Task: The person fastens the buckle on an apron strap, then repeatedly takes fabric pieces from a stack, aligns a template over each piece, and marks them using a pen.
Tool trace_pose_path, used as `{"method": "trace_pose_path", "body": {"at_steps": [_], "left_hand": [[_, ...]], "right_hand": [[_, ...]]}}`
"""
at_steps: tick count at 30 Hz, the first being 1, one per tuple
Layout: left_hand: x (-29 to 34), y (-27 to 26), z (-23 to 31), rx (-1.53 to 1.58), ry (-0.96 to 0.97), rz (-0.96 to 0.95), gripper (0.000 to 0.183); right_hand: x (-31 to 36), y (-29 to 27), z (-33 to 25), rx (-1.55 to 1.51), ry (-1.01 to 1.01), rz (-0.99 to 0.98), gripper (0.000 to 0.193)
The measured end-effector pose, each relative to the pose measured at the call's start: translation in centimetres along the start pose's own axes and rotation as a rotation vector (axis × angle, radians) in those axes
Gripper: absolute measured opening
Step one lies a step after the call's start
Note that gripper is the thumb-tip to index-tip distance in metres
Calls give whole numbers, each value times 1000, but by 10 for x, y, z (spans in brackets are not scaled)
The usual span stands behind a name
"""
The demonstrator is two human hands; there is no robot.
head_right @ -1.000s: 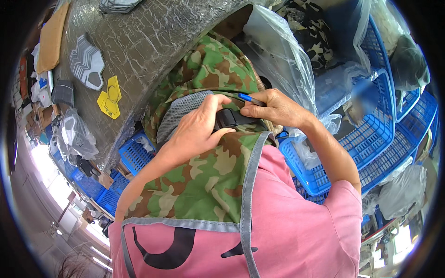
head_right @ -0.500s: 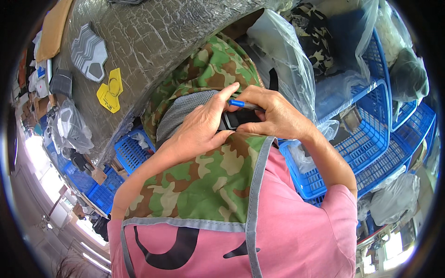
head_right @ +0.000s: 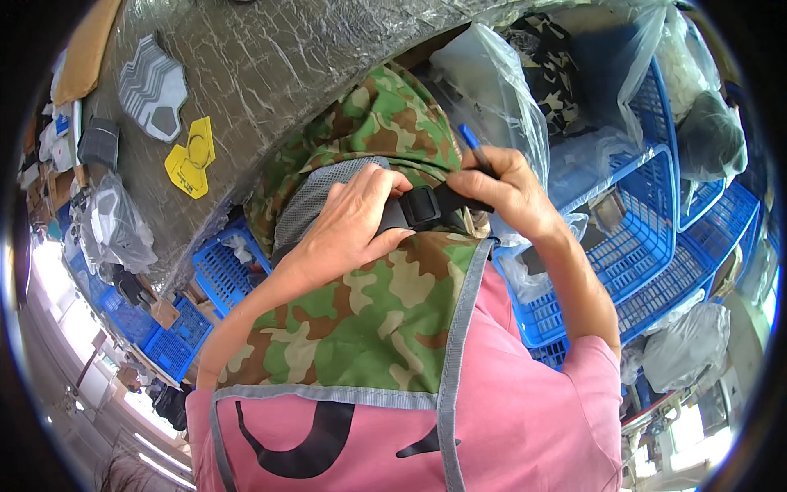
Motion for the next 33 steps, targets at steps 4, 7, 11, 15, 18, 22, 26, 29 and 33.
{"method": "trace_pose_path", "body": {"at_steps": [4, 7, 11, 15, 18, 22, 26, 29, 33], "left_hand": [[-6, -1, 1, 28, 85, 47, 57], [-11, -6, 14, 66, 117, 45, 61], [-6, -24, 28, 61, 76, -57, 71], [-22, -29, 21, 127, 219, 7, 56], [-47, -35, 3, 474, 116, -299, 49], [-65, -25, -15, 1043, -120, -739, 40], [-61, -24, -18, 1137, -180, -700, 43], [-58, -20, -17, 1220, -218, -659, 38], [-56, -9, -20, 1216, -170, -595, 43]], "right_hand": [[-8, -2, -12, -162, -49, 35, 23], [-1, 8, -41, -162, -104, 37, 23], [11, 13, -63, -119, -136, 43, 21], [6, 3, -59, -132, -168, 64, 19], [2, -11, -52, -60, -167, 77, 20], [1, -22, -49, 49, -129, 75, 22], [0, -30, -38, 135, -60, 108, 22], [2, -33, -29, 160, -9, 89, 22], [9, -36, -14, 163, 37, 76, 24]]}}
Point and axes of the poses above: each hand's wrist, its own x-axis away from the middle knuckle, its own y-axis out of the palm, z = x × y, the point moved 1 cm from there along -x, towards the middle knuckle, and after that the axes turned 5 degrees about -z, right-handed, at the moved point
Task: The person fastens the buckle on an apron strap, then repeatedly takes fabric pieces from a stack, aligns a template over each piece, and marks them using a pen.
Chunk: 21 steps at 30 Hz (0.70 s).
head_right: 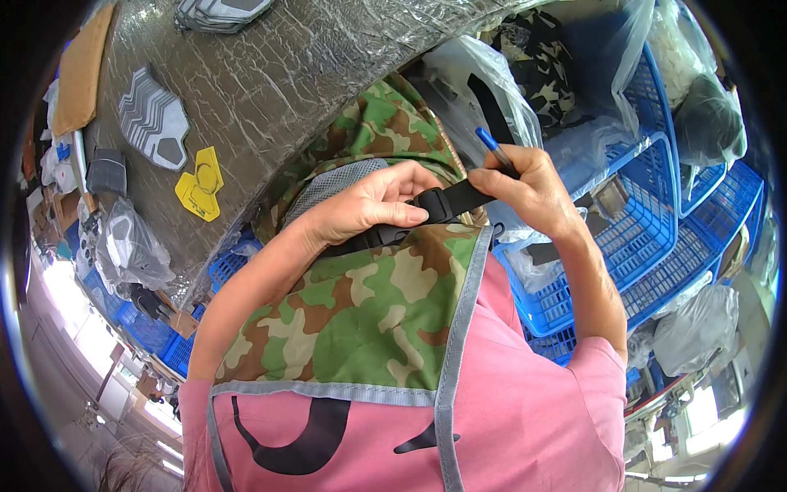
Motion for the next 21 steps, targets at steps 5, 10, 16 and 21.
{"method": "trace_pose_path", "body": {"at_steps": [5, 10, 16, 21], "left_hand": [[5, 3, 1, 2, 71, 129, 62], [10, -1, -1, 61, 84, 173, 64], [8, -4, -9, 45, 104, 206, 64], [5, 0, -11, 0, 73, 207, 63]], "right_hand": [[-1, 6, 20, -55, 25, -40, 26], [-10, 19, 29, 90, 5, -55, 24], [-6, 40, 17, 337, -324, 58, 18], [-3, 33, -25, 227, -202, -60, 35]]}}
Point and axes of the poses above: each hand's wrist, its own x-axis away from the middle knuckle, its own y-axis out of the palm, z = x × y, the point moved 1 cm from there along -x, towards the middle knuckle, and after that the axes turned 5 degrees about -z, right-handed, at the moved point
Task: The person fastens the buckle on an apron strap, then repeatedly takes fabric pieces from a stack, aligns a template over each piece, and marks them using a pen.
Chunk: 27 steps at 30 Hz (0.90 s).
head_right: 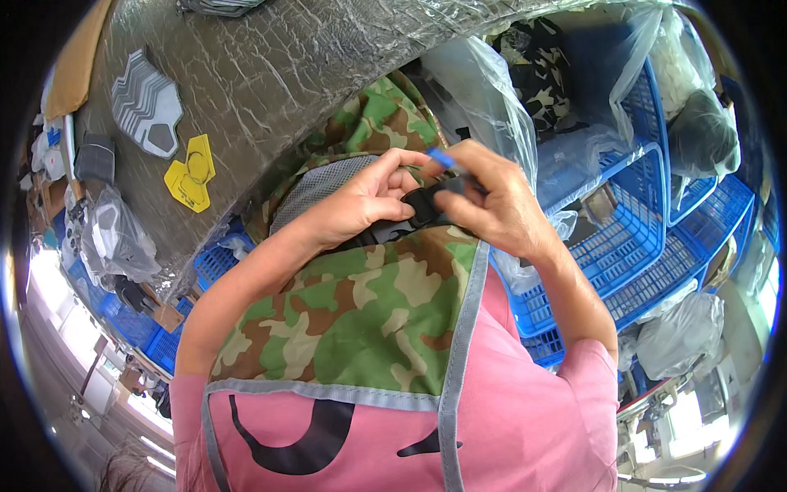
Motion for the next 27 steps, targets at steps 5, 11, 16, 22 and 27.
{"method": "trace_pose_path", "body": {"at_steps": [5, 11, 16, 22, 27], "left_hand": [[-2, -3, -5, 46, 41, 5, 65], [0, -1, -4, -9, 1, 65, 66], [-4, 2, -13, 58, 70, 44, 66], [-3, 0, -10, -3, 36, 18, 67], [-6, -3, -17, -82, 78, 49, 68]], "right_hand": [[-13, 4, 5, 18, -8, -196, 45], [-15, 0, -12, 109, 18, -269, 44], [-33, -10, -3, 220, -242, -321, 39], [-51, -13, -5, 297, -51, -563, 37], [-55, -8, -22, 267, -95, -478, 34]]}}
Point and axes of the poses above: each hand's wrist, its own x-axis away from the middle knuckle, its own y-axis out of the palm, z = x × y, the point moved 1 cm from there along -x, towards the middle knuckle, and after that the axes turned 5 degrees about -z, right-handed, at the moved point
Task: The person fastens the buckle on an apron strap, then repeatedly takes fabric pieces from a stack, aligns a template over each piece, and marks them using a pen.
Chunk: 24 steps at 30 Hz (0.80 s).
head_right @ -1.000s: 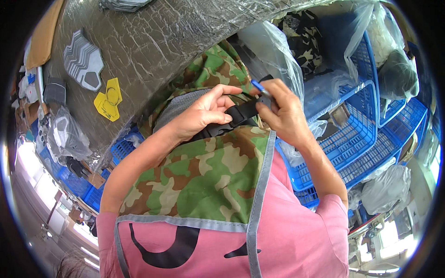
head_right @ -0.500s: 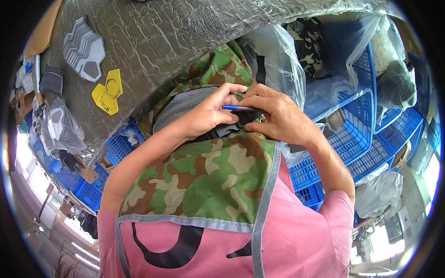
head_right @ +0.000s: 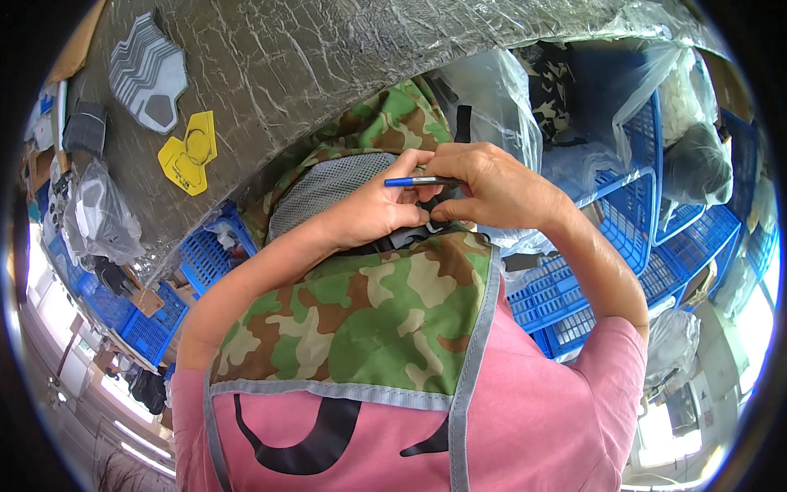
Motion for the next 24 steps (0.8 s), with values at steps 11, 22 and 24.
{"method": "trace_pose_path", "body": {"at_steps": [11, 22, 24], "left_hand": [[1, -2, -2, 141, 44, -70, 63], [3, 3, 9, 80, 87, -35, 75], [3, 3, 9, 12, 99, -24, 75]], "right_hand": [[-15, -9, 8, 47, -37, -113, 34], [-8, -1, 4, 80, 31, -126, 22], [-8, 0, 5, 57, 10, -133, 23]]}}
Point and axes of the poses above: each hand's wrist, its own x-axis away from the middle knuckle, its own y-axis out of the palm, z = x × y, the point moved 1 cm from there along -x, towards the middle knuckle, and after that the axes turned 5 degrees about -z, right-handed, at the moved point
